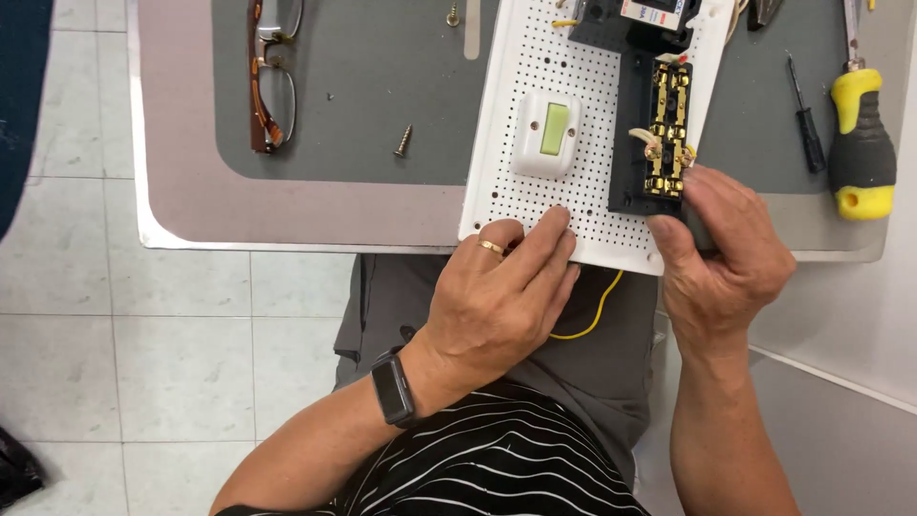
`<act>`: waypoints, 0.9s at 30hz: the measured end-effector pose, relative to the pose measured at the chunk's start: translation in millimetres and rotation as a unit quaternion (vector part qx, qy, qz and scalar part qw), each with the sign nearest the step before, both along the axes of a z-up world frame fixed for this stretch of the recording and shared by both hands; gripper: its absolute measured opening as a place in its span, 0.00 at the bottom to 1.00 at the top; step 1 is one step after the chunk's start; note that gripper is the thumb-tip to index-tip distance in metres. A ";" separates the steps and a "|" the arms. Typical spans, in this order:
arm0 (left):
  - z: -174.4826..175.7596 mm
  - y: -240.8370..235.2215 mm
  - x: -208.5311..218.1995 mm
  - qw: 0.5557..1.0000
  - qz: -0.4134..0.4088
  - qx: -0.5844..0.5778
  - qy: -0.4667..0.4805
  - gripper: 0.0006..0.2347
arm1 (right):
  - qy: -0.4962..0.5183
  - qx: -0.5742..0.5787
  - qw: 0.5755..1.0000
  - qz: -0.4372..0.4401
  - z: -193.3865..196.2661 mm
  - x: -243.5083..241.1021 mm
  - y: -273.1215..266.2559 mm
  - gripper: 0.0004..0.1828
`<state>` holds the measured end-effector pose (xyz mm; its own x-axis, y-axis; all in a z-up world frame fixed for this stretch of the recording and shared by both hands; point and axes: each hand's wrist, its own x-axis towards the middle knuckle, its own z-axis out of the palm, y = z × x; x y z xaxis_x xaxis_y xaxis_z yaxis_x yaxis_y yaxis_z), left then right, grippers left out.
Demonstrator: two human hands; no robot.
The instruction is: The person assembles an electrical switch mechanism by inserting wires into a black plastic housing and securing them with a screwdriver. They then place the assembled component onto a white perforated board alongside other electrical parts.
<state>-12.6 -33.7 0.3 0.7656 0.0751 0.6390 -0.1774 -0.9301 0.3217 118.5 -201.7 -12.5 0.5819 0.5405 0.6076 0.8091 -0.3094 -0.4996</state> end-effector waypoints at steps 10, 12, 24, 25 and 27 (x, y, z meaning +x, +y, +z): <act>14.8 1.7 -2.7 0.997 -0.032 -0.063 0.007 0.07 | 0.163 0.066 0.984 -0.034 10.2 -19.0 5.4 0.16; 21.6 0.2 -0.7 0.997 -0.029 -0.073 0.015 0.06 | 0.185 0.074 0.979 -0.051 11.5 -27.2 6.8 0.15; 41.0 -16.9 16.9 0.992 0.053 -0.101 0.062 0.17 | 0.086 0.061 0.991 -0.082 21.6 -46.0 15.4 0.08; 42.8 -20.6 21.6 0.990 0.083 -0.086 0.069 0.19 | 0.061 0.052 0.994 -0.074 21.9 -45.0 14.6 0.09; 49.2 -24.7 31.9 0.988 0.093 -0.071 0.099 0.18 | 0.044 0.057 0.995 -0.065 28.9 -43.6 16.6 0.06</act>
<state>19.4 -58.4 49.5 0.8393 0.3045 0.4504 0.0721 -0.8835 0.4628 74.9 -185.1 16.3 0.6962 0.3883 0.6037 0.7174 -0.3456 -0.6049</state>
